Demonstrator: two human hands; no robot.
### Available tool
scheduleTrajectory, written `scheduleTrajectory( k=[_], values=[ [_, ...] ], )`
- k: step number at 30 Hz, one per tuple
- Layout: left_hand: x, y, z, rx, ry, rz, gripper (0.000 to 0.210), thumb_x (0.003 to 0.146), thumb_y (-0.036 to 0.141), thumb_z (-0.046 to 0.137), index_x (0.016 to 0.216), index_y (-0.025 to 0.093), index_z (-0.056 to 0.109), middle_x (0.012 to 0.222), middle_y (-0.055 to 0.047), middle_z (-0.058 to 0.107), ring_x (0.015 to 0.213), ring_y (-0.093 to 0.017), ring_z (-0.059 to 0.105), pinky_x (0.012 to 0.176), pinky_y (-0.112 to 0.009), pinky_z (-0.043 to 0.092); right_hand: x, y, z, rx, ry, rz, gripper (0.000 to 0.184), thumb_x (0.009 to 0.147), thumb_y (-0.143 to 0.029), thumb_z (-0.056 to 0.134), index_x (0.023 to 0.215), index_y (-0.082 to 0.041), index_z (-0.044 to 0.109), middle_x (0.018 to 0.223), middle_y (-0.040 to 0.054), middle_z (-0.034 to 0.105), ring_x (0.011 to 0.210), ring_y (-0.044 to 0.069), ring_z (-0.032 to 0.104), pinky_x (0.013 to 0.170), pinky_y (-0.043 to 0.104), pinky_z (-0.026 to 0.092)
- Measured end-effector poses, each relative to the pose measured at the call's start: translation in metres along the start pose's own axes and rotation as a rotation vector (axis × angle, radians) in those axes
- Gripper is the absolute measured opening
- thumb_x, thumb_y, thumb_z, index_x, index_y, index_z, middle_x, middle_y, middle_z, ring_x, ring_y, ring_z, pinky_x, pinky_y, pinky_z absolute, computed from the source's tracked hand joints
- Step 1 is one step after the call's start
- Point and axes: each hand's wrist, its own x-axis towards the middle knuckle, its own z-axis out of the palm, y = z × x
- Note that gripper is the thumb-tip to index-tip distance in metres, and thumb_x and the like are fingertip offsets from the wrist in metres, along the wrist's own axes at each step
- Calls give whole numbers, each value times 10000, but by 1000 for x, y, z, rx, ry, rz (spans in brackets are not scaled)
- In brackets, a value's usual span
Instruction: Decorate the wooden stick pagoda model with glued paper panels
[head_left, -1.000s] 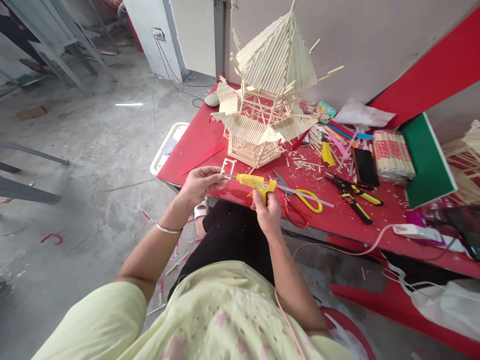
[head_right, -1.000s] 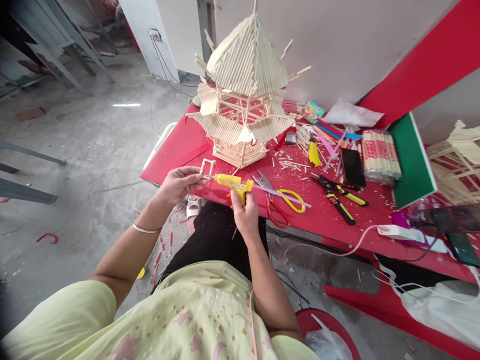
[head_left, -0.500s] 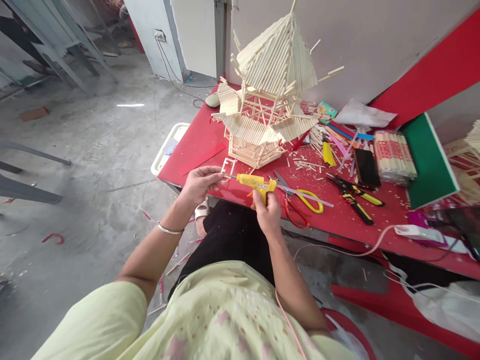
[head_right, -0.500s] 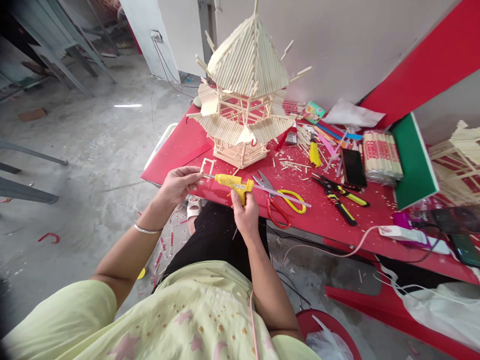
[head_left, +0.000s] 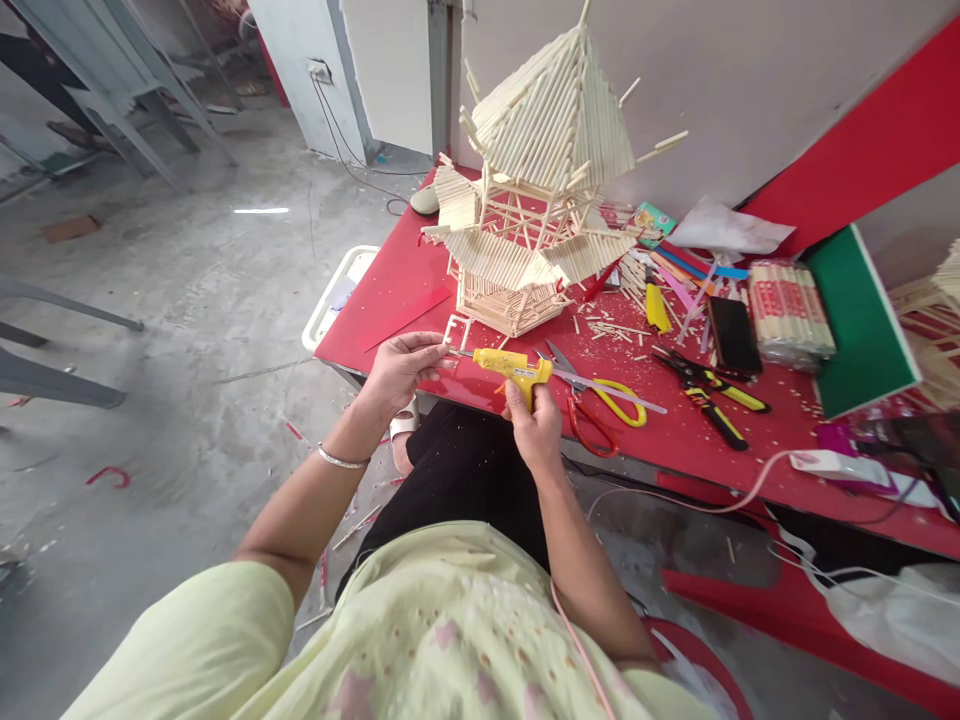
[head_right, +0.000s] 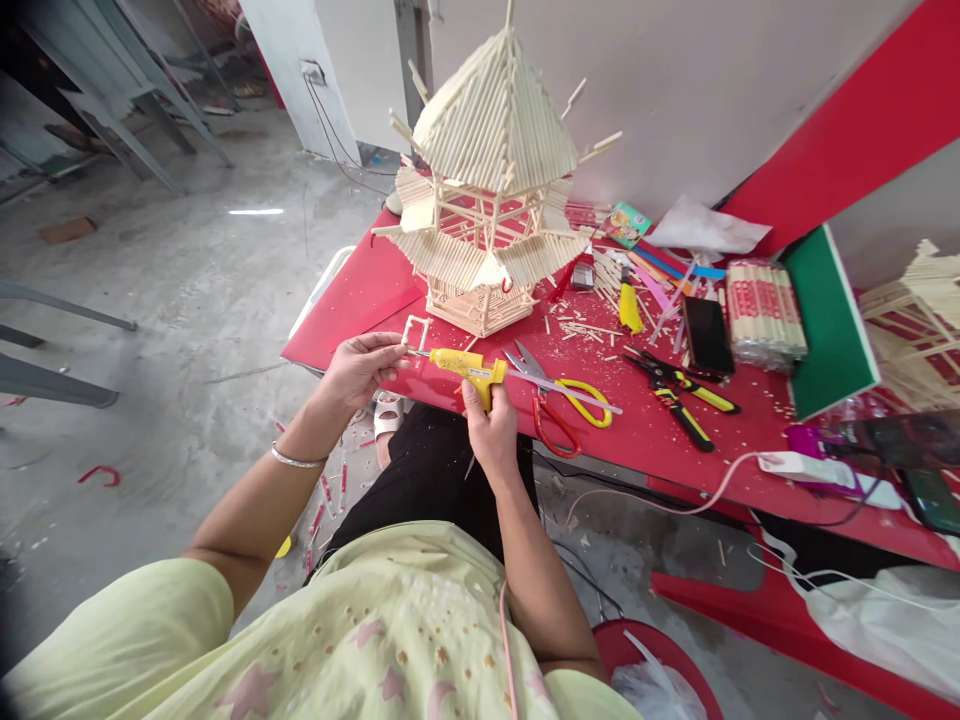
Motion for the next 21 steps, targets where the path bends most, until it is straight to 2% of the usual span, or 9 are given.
scheduleTrajectory(
  k=[5, 12, 21],
  values=[
    [0, -1, 0, 0, 2, 8, 447, 617, 283, 989, 959, 117, 754, 790, -70, 792, 678, -175, 781, 514, -178, 573, 1, 2, -1, -11, 1, -3, 507, 888, -737, 629, 981, -239, 648, 793, 43, 768, 682, 248, 723, 691, 350, 539],
    [-1, 0, 2, 16, 24, 23, 434, 610, 289, 987, 941, 120, 762, 765, -60, 782, 643, -157, 765, 523, -176, 562, 1, 0, 0, -13, -1, 3, 496, 881, -735, 628, 931, -241, 636, 712, 17, 727, 650, 236, 708, 672, 339, 529],
    [-3, -1, 4, 19, 38, 52, 457, 583, 325, 998, 920, 124, 763, 738, -38, 766, 616, -142, 745, 512, -179, 541, 2, 7, 2, -24, 8, -12, 501, 887, -728, 621, 968, -235, 640, 769, 22, 729, 680, 229, 700, 676, 331, 534]
  ],
)
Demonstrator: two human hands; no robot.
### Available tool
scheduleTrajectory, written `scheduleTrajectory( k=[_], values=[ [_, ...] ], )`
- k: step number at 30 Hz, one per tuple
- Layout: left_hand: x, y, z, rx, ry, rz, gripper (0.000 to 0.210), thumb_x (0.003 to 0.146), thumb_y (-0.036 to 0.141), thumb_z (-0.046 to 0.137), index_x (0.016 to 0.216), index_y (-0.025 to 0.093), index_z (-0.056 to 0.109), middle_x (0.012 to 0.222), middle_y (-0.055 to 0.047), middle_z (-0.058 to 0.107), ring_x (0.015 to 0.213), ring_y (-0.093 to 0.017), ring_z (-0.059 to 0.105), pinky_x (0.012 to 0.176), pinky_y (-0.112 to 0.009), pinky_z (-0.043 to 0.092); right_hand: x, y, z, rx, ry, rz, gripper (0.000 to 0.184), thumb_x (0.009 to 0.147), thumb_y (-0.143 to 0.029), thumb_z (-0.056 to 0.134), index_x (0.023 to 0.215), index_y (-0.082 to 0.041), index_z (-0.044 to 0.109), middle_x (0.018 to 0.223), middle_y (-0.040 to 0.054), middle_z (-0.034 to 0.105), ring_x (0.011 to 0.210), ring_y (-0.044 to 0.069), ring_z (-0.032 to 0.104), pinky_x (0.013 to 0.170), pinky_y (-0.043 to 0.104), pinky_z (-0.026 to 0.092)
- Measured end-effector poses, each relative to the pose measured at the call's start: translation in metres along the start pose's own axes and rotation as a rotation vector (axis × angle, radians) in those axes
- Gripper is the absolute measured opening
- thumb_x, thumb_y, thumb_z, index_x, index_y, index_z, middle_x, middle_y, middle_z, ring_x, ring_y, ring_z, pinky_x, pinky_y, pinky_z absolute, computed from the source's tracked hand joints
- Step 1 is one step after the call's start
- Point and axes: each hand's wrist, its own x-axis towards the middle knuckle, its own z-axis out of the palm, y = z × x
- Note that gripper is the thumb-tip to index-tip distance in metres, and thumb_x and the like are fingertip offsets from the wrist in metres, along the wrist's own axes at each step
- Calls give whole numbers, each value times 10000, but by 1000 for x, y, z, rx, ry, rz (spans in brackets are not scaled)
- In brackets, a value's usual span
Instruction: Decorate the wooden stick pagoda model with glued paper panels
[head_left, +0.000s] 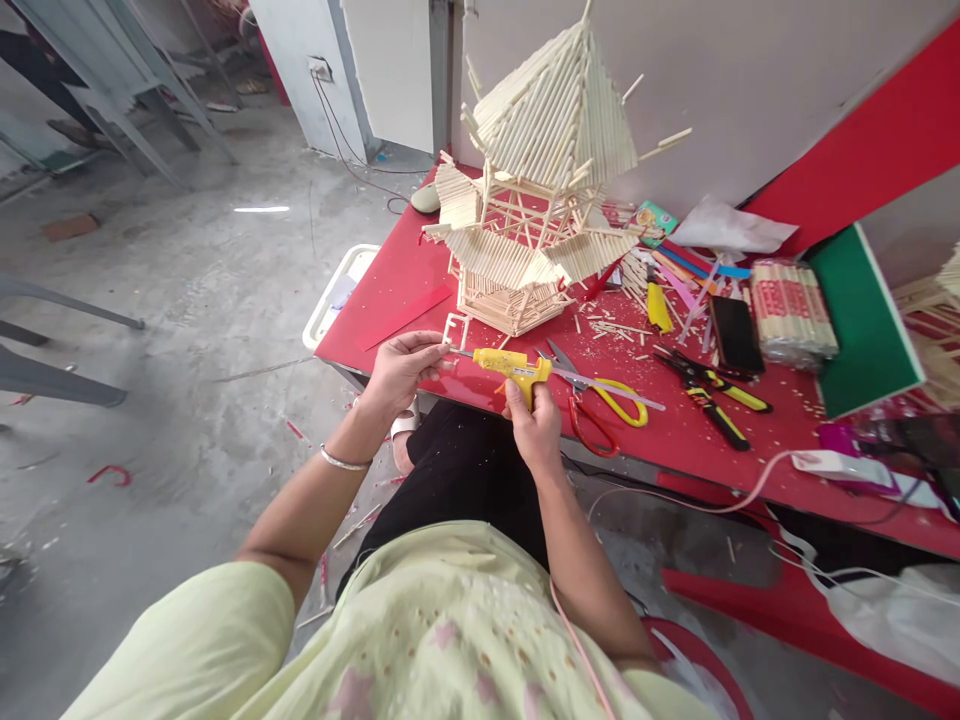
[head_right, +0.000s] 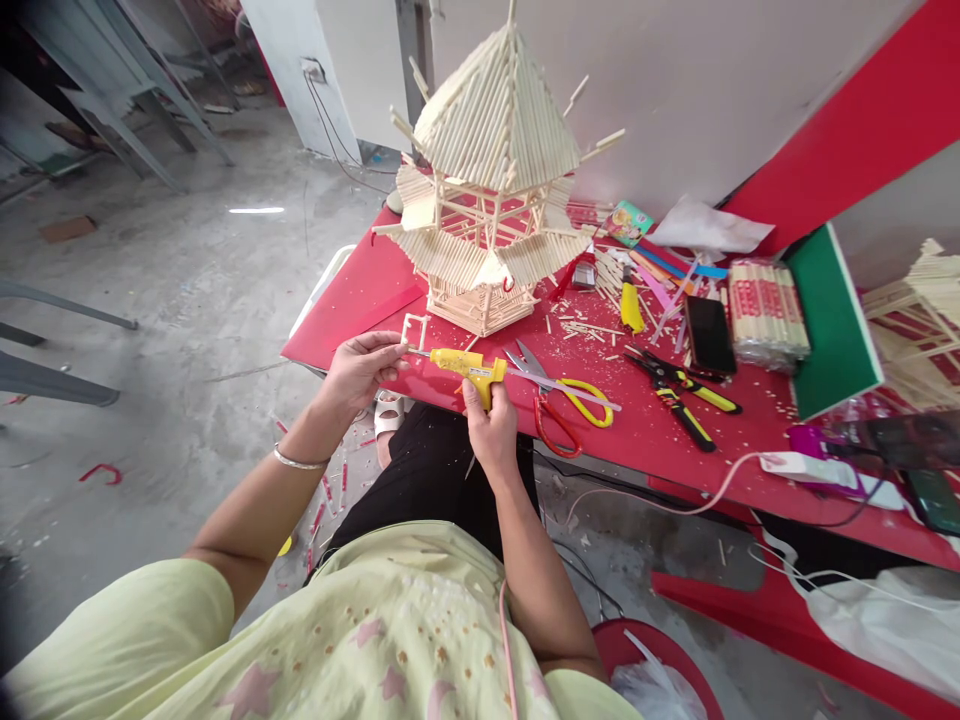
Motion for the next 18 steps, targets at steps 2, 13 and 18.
scheduleTrajectory(
  k=[2, 13, 18],
  values=[
    [-1, -1, 2, -8, 10, 8, 463, 577, 329, 1000, 914, 124, 757, 731, -35, 763, 612, -141, 743, 507, -177, 532, 0, 1, 0, -13, 5, -2, 492, 889, -723, 619, 954, -236, 638, 778, 26, 728, 692, 229, 698, 676, 328, 534],
    [-3, -8, 5, -37, 49, 33, 480, 580, 362, 998, 919, 140, 740, 737, -21, 758, 610, -126, 732, 492, -171, 497, -1, -3, 1, -1, 2, 13, 496, 881, -735, 617, 941, -243, 627, 772, 19, 712, 694, 224, 690, 673, 325, 536],
    [-5, -6, 7, -45, 39, 48, 469, 572, 354, 1000, 908, 143, 750, 748, -24, 764, 580, -105, 705, 488, -168, 483, 0, -1, 1, 18, -14, 16, 501, 880, -723, 630, 995, -236, 655, 818, 31, 738, 706, 226, 703, 676, 326, 543]
  ],
)
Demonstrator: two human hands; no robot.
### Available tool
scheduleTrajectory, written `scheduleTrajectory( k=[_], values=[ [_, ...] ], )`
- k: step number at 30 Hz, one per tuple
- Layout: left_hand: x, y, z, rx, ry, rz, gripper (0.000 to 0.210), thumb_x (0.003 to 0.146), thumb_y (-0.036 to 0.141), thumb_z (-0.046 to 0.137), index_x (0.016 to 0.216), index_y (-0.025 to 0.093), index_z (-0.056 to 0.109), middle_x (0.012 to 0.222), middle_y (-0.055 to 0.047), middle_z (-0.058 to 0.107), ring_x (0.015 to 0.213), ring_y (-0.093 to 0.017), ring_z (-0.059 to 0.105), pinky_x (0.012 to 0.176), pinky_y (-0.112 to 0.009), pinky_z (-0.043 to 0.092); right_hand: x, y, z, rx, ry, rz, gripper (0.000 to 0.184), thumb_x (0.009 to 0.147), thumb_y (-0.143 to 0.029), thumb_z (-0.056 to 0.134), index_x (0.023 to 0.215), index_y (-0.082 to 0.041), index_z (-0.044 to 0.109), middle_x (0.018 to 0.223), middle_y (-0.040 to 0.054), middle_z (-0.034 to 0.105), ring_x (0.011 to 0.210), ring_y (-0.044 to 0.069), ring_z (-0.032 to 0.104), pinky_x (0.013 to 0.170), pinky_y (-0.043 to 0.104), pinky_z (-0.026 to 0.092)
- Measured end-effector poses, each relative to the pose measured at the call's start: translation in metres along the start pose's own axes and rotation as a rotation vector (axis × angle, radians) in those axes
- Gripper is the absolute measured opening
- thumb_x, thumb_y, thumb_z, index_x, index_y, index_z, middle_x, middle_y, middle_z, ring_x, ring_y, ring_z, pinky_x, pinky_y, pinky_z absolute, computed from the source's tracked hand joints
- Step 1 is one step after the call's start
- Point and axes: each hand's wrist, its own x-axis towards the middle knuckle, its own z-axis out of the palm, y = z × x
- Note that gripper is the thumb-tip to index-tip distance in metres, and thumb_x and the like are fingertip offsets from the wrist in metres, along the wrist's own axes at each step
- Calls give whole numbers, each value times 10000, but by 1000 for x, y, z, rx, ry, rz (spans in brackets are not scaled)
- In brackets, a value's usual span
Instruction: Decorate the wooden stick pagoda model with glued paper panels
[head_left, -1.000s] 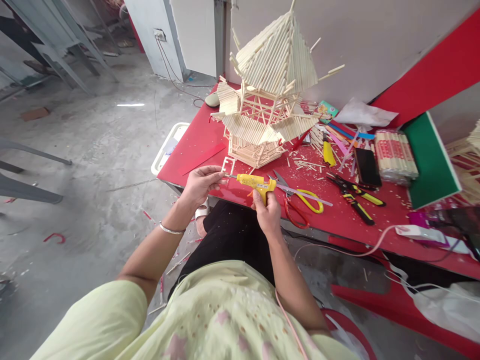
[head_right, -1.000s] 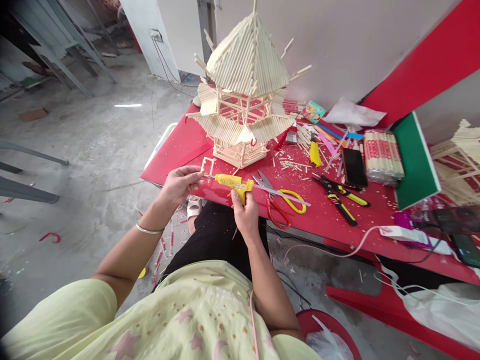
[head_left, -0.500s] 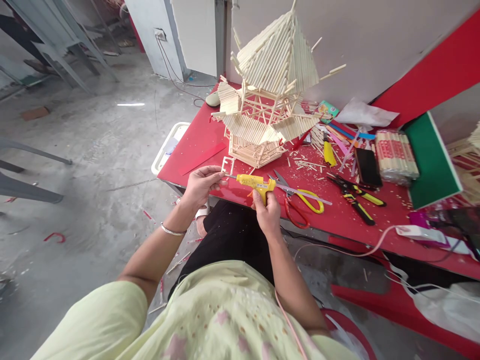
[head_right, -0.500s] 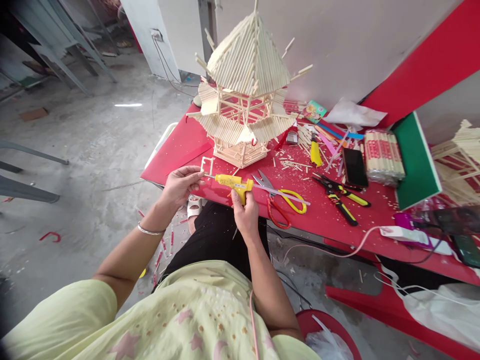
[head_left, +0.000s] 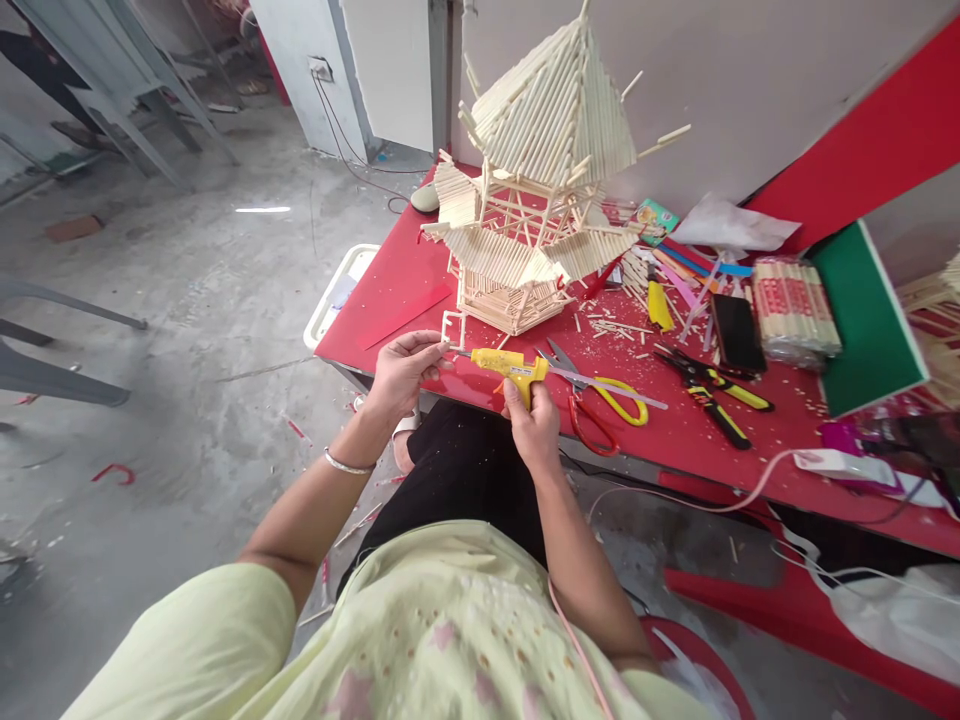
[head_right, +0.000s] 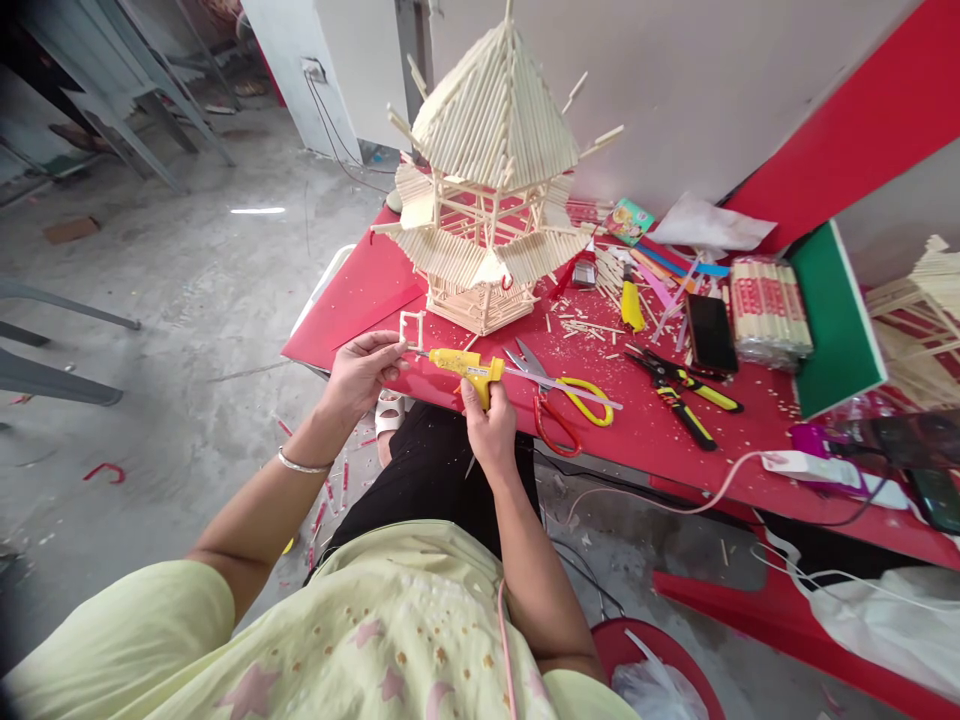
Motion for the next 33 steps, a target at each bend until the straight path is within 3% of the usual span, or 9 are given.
scheduleTrajectory(
  k=[11, 20, 33],
  values=[
    [0, -3, 2, 15, 11, 11, 490, 581, 384, 999, 927, 147, 745, 754, -9, 746, 617, -93, 697, 524, -167, 480, 2, 1, -1, 55, -15, 12, 499, 879, -718, 635, 1000, -234, 649, 792, 13, 742, 639, 210, 699, 659, 322, 549],
    [-1, -7, 2, 76, 42, 121, 418, 620, 379, 981, 909, 164, 771, 796, -19, 771, 625, -101, 705, 545, -178, 498, 3, 5, -1, 39, -11, -3, 486, 884, -718, 632, 972, -241, 639, 774, 16, 732, 676, 218, 692, 662, 312, 534],
    [-2, -11, 1, 98, 47, 132, 429, 623, 400, 981, 913, 158, 777, 799, -38, 779, 631, -119, 716, 546, -191, 488, 4, 7, -1, 18, -23, 0, 490, 901, -720, 618, 976, -237, 637, 775, 29, 749, 687, 227, 707, 678, 316, 515]
  ],
)
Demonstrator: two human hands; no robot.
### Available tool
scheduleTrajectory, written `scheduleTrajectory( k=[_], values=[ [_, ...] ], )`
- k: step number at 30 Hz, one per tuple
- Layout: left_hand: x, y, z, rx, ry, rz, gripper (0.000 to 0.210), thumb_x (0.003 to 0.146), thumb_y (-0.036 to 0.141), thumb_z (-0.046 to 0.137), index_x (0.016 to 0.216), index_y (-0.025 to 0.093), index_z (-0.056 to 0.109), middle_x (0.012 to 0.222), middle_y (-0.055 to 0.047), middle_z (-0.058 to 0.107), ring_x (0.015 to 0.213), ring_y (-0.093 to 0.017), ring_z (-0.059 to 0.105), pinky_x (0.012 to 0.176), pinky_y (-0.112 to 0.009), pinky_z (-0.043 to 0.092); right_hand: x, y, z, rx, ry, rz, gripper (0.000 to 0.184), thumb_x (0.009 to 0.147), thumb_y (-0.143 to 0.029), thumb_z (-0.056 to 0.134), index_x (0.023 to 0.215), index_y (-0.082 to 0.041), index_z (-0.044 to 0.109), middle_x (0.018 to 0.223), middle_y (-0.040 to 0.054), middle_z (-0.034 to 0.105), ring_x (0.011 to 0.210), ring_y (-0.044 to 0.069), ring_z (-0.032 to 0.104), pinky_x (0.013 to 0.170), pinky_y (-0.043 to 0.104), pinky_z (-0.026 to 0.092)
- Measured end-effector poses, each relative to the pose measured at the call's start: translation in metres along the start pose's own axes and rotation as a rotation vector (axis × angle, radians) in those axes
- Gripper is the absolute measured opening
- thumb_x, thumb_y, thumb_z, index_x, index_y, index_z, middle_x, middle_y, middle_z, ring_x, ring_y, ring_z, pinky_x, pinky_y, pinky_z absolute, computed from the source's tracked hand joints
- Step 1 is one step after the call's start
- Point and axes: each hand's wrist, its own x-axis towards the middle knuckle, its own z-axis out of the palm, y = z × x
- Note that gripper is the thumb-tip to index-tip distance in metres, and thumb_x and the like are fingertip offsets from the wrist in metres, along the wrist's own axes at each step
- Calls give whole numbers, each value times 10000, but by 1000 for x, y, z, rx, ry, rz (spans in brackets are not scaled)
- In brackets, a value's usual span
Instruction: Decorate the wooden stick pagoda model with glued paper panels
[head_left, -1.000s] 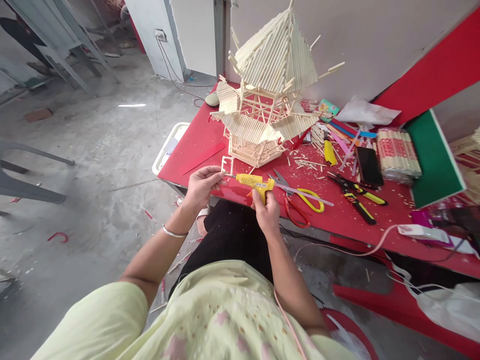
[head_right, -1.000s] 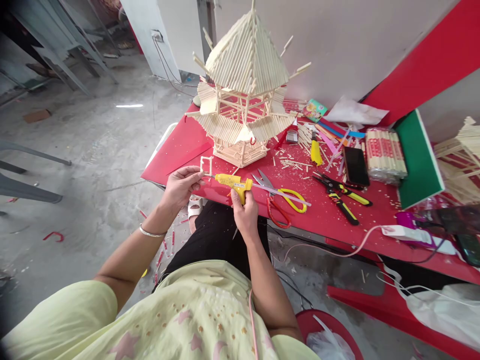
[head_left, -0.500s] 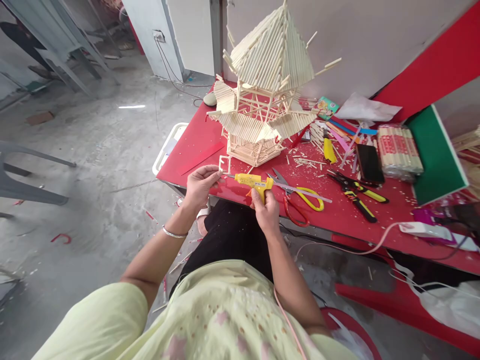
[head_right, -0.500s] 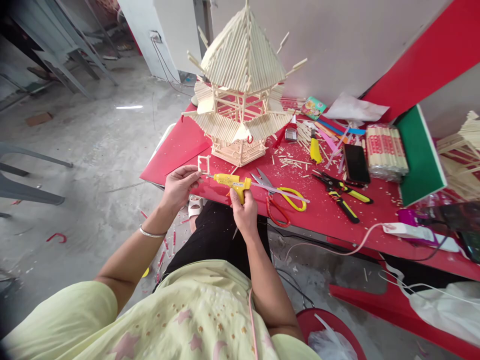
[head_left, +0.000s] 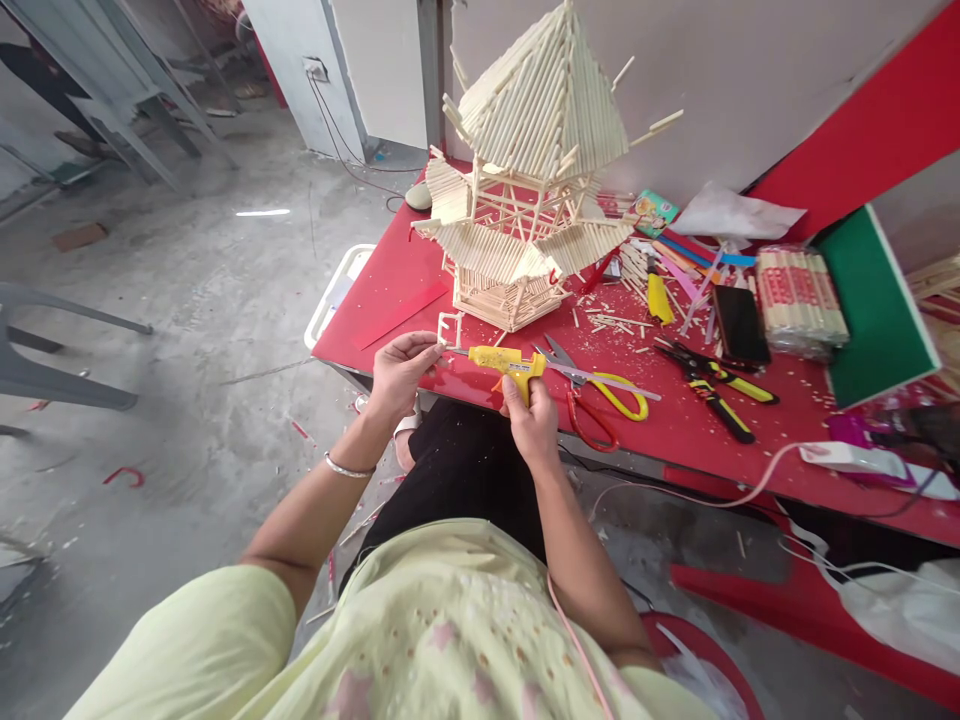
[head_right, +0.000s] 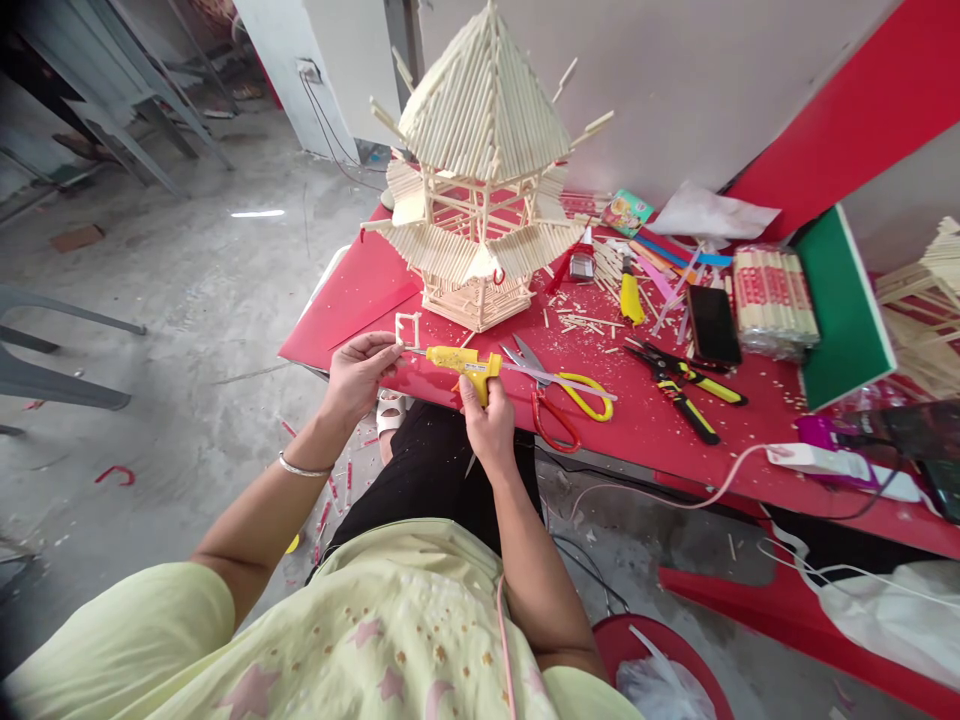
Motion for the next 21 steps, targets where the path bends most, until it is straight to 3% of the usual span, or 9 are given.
scheduleTrajectory(
  k=[12, 21],
  values=[
    [0, -1, 0, -4, 3, 49, 402, 626, 386, 981, 892, 158, 784, 797, -49, 782, 611, -120, 711, 532, -193, 491, 1, -2, 1, -15, 18, -12, 500, 896, -731, 612, 982, -239, 650, 839, 49, 773, 770, 253, 729, 705, 330, 511],
    [-1, -2, 0, 2, 3, 43, 406, 629, 391, 975, 896, 154, 780, 785, -44, 774, 609, -117, 703, 531, -190, 487, 1, -1, 2, 5, 7, 4, 501, 887, -739, 613, 968, -245, 643, 772, 25, 751, 690, 237, 705, 672, 327, 501]
  ],
)
